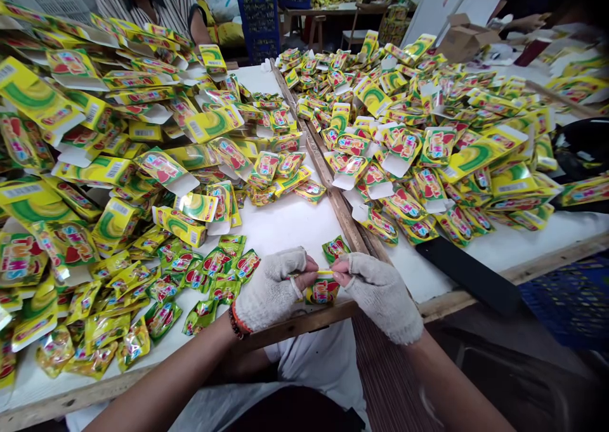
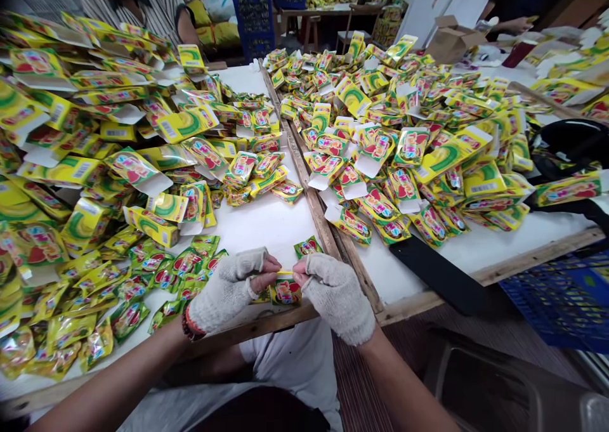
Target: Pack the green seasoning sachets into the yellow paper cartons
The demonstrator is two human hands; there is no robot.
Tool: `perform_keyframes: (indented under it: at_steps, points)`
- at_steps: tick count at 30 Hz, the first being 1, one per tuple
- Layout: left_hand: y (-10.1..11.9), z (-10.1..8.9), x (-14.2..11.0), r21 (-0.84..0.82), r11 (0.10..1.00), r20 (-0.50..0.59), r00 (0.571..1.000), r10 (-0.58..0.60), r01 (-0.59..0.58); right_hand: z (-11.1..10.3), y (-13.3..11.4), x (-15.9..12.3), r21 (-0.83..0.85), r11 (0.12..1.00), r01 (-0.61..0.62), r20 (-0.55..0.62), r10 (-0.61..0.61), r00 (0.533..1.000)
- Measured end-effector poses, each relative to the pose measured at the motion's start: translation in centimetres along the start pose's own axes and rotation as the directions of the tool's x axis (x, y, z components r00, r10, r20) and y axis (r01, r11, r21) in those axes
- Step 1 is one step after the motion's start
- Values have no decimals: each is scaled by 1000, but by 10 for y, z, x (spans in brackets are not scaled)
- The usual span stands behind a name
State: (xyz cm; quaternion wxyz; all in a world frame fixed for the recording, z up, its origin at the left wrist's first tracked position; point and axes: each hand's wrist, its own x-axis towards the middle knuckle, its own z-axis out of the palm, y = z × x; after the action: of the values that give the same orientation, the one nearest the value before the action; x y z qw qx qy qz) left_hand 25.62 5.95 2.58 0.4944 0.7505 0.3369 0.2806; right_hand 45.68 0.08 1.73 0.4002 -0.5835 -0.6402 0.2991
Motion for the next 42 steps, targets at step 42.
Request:
perform_keyframes:
  at_steps: [42]
  points:
    - [19,56,17,-563,822,-362,920,-151,-87,-5,-15,-11,268,961,-69,-496,199,845]
